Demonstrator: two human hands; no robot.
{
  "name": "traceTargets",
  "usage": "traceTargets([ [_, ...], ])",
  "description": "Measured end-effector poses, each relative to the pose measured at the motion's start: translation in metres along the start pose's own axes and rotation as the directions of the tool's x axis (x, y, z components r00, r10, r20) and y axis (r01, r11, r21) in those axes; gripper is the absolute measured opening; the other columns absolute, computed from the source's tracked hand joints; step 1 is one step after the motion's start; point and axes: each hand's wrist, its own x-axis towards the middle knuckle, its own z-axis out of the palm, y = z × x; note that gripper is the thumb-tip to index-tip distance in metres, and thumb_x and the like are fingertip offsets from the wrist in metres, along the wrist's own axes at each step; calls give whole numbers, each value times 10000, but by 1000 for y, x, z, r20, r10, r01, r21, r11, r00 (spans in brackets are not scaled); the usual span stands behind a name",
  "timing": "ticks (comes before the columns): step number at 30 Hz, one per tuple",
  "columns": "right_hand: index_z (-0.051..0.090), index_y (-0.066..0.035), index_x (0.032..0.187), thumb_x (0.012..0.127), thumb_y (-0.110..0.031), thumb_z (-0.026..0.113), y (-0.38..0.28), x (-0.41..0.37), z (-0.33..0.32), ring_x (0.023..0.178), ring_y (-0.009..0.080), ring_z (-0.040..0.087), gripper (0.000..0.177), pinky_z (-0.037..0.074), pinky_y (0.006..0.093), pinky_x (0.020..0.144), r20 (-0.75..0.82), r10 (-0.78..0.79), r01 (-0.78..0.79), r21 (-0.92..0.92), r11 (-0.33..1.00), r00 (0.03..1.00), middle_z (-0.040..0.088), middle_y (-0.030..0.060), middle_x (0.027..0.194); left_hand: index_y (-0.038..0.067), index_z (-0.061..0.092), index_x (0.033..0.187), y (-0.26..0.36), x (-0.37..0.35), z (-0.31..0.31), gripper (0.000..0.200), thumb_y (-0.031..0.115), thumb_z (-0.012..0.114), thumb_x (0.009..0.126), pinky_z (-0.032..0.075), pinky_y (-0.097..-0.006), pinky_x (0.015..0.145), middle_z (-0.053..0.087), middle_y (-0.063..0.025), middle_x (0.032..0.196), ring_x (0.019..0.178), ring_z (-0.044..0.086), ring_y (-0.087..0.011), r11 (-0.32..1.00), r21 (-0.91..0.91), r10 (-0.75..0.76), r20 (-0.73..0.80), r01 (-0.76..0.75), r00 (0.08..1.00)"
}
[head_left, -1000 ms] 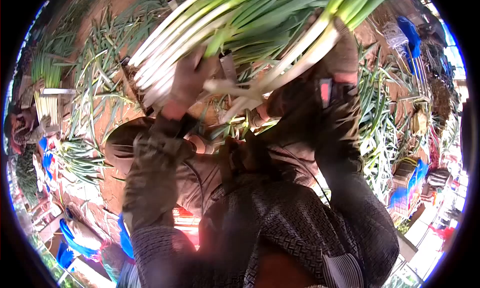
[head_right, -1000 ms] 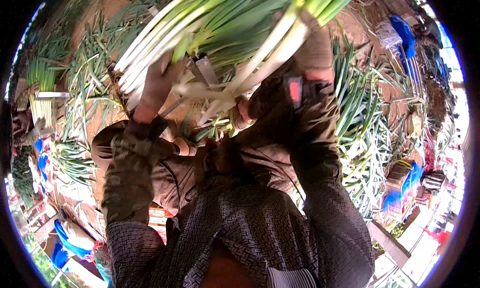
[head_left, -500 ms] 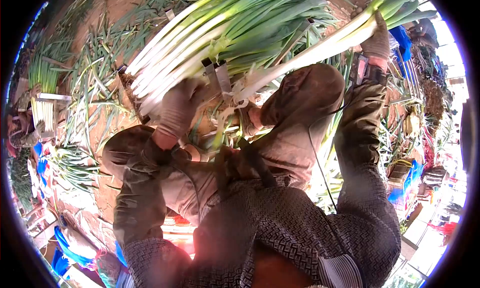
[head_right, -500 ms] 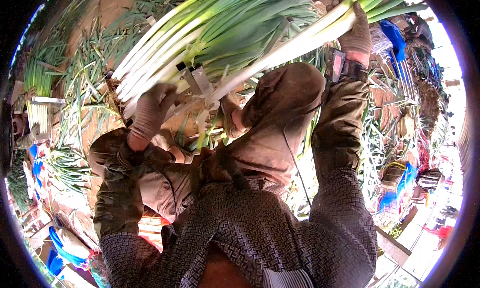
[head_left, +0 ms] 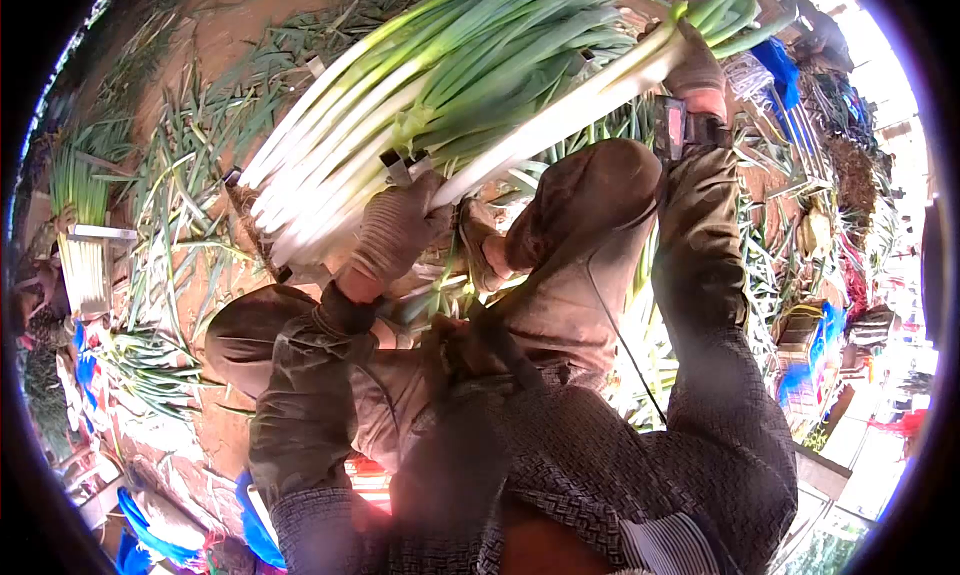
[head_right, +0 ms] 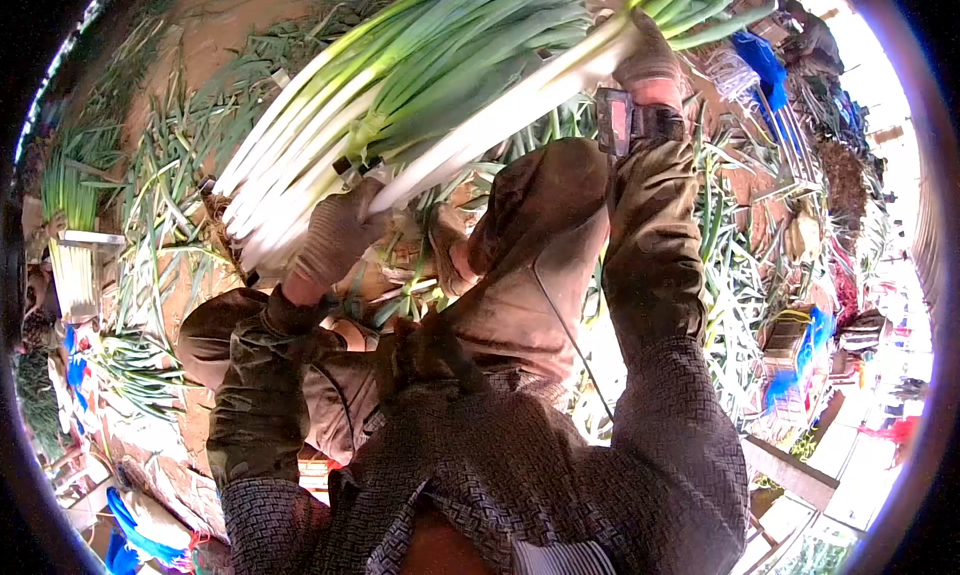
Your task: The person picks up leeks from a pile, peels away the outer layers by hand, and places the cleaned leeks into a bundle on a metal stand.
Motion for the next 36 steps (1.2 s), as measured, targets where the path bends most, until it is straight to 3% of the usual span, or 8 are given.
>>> traceTargets([
  [6, 511, -14, 1269, 980, -325, 531, 15, 18, -21, 1126, 238, 569, 425, 436, 327, 1052, 13, -55, 56, -169, 984, 998, 605, 149, 1218, 21, 620, 1130, 5, -11, -11, 402, 135, 747, 766, 535, -330, 770, 664, -180, 1027, 868, 671, -313, 887, -462, -79, -144, 3, 987],
  [8, 537, -17, 1240, 948, -258, 603, 40, 53, -57, 1025, 230, 607, 385, 479, 303, 992, 167, -230, 261, -193, 946, 959, 642, 120, 1138, 30, 627, 1147, 17, -16, -25, 410, 120, 743, 765, 540, -325, 782, 670, -175, 1038, 887, 679, -306, 925, -374, 11, -151, -68, 988],
  [18, 544, -30, 1199, 929, -137, 624, 39, -15, -2, 994, 262, 606, 302, 480, 356, 964, 25, 41, -44, 128, 991, 999, 634, 98, 1065, 35, 623, 916, 36, -23, -60, 257, 226, 751, 800, 523, -319, 624, 678, -104, 753, 674, 661, -211, 881, 466, -5, -178, 88, 984],
  [20, 538, -33, 1222, 968, -131, 549, 57, 37, -53, 1028, 243, 599, 272, 462, 343, 989, 192, -239, 284, -262, 922, 952, 634, 80, 1100, 48, 604, 890, 23, -25, -59, 260, 252, 741, 806, 533, -357, 609, 682, -113, 740, 666, 670, -251, 799, 599, 50, -162, 58, 985],
  [23, 606, -51, 1159, 854, -115, 732, 34, 8, -19, 879, 229, 646, 335, 553, 339, 823, 21, -173, 174, -33, 984, 985, 675, 71, 992, 99, 631, 953, -3, -29, -36, 231, 195, 709, 758, 529, -435, 619, 660, -126, 718, 686, 667, -330, 876, 467, -103, -64, 121, 993],
  [30, 549, -52, 1269, 1036, -246, 394, -10, -22, 56, 1220, 189, 501, 341, 313, 312, 1151, -136, 86, -85, 12, 996, 987, 592, 73, 1279, 81, 656, 934, -10, -37, -26, 285, 342, 686, 820, 514, -448, 617, 650, -162, 687, 627, 655, -342, 943, 326, -35, -106, 68, 994],
  [33, 544, -71, 1263, 1008, -271, 457, -50, 36, 11, 1198, 198, 519, 336, 332, 333, 1136, -79, 28, -31, -35, 999, 996, 603, 62, 1256, 99, 699, 928, -50, -65, -33, 277, 355, 686, 824, 531, -433, 676, 695, -141, 795, 737, 685, -310, 935, 268, -246, 13, 233, 969],
  [36, 539, -89, 1257, 980, -297, 520, -87, 77, -21, 1176, 206, 537, 347, 352, 354, 1121, -35, 13, -17, -115, 993, 999, 614, 51, 1233, 132, 726, 1009, -71, -82, -5, 303, 367, 695, 820, 521, -405, 831, 718, -118, 929, 878, 689, -270, 723, 688, -460, 547, -62, 699],
])
